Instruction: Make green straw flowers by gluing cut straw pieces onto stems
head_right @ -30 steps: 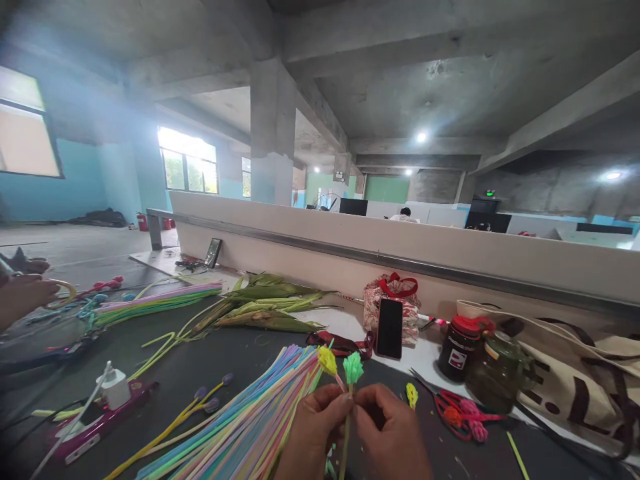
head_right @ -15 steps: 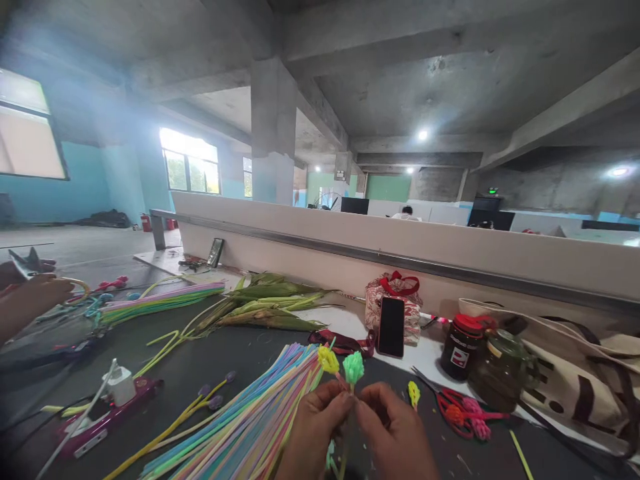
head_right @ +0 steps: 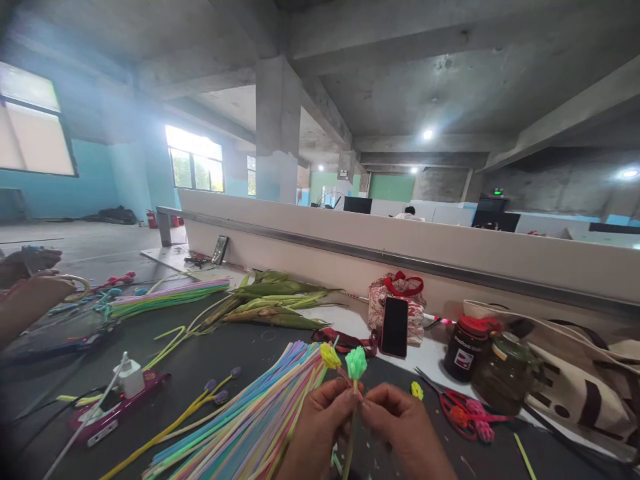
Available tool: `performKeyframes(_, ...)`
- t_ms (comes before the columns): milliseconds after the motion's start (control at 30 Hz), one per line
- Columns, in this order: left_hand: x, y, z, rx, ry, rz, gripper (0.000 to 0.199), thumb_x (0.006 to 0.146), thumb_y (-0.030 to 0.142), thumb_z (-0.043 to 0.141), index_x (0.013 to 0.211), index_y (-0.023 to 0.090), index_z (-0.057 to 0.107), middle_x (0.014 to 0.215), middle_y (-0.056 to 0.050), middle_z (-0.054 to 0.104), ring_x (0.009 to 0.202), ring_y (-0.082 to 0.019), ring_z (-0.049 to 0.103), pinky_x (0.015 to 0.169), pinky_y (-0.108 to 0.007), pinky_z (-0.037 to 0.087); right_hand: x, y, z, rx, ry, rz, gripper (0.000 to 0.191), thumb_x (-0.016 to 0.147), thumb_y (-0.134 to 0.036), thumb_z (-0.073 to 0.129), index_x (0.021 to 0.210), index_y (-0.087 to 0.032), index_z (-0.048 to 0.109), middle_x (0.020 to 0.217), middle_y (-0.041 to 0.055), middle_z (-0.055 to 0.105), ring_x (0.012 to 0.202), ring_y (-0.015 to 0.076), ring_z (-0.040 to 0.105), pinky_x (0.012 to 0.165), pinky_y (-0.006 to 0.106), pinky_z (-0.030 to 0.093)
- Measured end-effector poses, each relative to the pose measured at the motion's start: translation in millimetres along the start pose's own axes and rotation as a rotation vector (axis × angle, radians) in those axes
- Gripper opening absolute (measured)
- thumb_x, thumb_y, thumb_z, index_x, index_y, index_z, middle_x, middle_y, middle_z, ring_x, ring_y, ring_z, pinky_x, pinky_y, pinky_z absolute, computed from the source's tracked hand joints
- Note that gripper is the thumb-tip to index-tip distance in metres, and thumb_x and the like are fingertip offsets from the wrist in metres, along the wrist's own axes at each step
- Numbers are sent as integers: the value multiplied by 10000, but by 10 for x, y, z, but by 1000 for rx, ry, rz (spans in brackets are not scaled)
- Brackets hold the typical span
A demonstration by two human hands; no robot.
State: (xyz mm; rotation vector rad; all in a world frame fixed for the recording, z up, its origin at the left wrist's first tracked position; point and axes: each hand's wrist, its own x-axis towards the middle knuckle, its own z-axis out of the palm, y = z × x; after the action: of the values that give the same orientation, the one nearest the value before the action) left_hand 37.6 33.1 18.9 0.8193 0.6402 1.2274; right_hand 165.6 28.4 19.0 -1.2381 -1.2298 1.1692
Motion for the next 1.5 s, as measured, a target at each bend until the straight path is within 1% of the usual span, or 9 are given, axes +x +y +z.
performKeyframes(100, 35, -38, -33, 15, 18, -3, 296, 540, 383, 691, 657, 114, 652, 447, 36, 475, 397, -49, 339, 415, -180, 229, -40, -64, 43, -117, 48, -103, 259, 592, -386, 669, 525, -160, 560, 460, -57, 458, 453, 82, 387, 444, 196, 280)
performKeyframes(433, 1, 17, -22, 54, 44, -22, 320, 531, 420, 683, 605, 112, 636, 388, 55, 414, 357, -39, 289, 386, -184, 191, -145, -106, 48, -993, 135, -696, 195, 795, -291, 485, 623, -205, 510, 569, -25, 519, 525, 129, 517, 492, 221, 363)
performKeyframes(533, 31, -19, -42, 41, 58, -39, 331, 525, 422, 688, 620, 109, 637, 380, 58, 407, 350, -39, 279, 381, -187, 182, -119, -67, 2, -1120, 166, -866, 192, 807, -273, 483, 628, -211, 512, 567, -20, 530, 520, 131, 530, 482, 220, 364)
performKeyframes(667, 55, -51, -49, -9, 52, -55, 294, 542, 394, 695, 593, 118, 604, 404, 56, 419, 359, -41, 303, 391, -184, 201, -144, -38, 54, -1166, 255, -941, 262, 839, -281, 432, 604, -208, 521, 566, -7, 535, 531, 135, 524, 501, 233, 343)
performKeyframes(767, 43, -24, -44, -37, 20, -37, 255, 571, 355, 688, 597, 124, 585, 430, 53, 436, 375, -43, 332, 407, -182, 231, -172, -37, 110, -1083, 277, -890, 259, 832, -290, 440, 612, -204, 545, 575, -2, 541, 537, 136, 515, 526, 241, 346)
performKeyframes(867, 19, 26, -42, 2, 3, -2, 216, 624, 331, 656, 626, 125, 593, 431, 58, 436, 370, -35, 316, 413, -178, 236, -186, -76, 117, -803, 198, -642, 226, 794, -372, 476, 668, -211, 570, 596, -10, 565, 542, 134, 521, 510, 227, 370)
performKeyframes(1000, -8, 66, -39, 83, 22, 33, 227, 651, 337, 638, 584, 125, 589, 410, 68, 391, 375, -31, 280, 412, -174, 226, -200, -121, 119, -590, 235, -372, 245, 737, -407, 516, 600, -205, 528, 523, -35, 515, 491, 125, 474, 464, 216, 357)
performKeyframes(1300, -6, 69, -25, 53, 67, 40, 250, 519, 343, 719, 519, 129, 590, 393, 73, 369, 377, -35, 272, 396, -178, 232, -191, -76, 282, -736, 240, -429, 196, 746, -348, 493, 624, -204, 549, 574, 3, 570, 527, 152, 511, 496, 249, 345)
performKeyframes(1500, -30, 95, -21, 69, 120, 43, 239, 630, 361, 646, 574, 133, 601, 411, 63, 413, 381, -40, 300, 396, -174, 200, -136, -82, 335, -482, 227, -307, 232, 719, -364, 494, 552, -205, 470, 472, -53, 444, 448, 116, 424, 429, 217, 309)
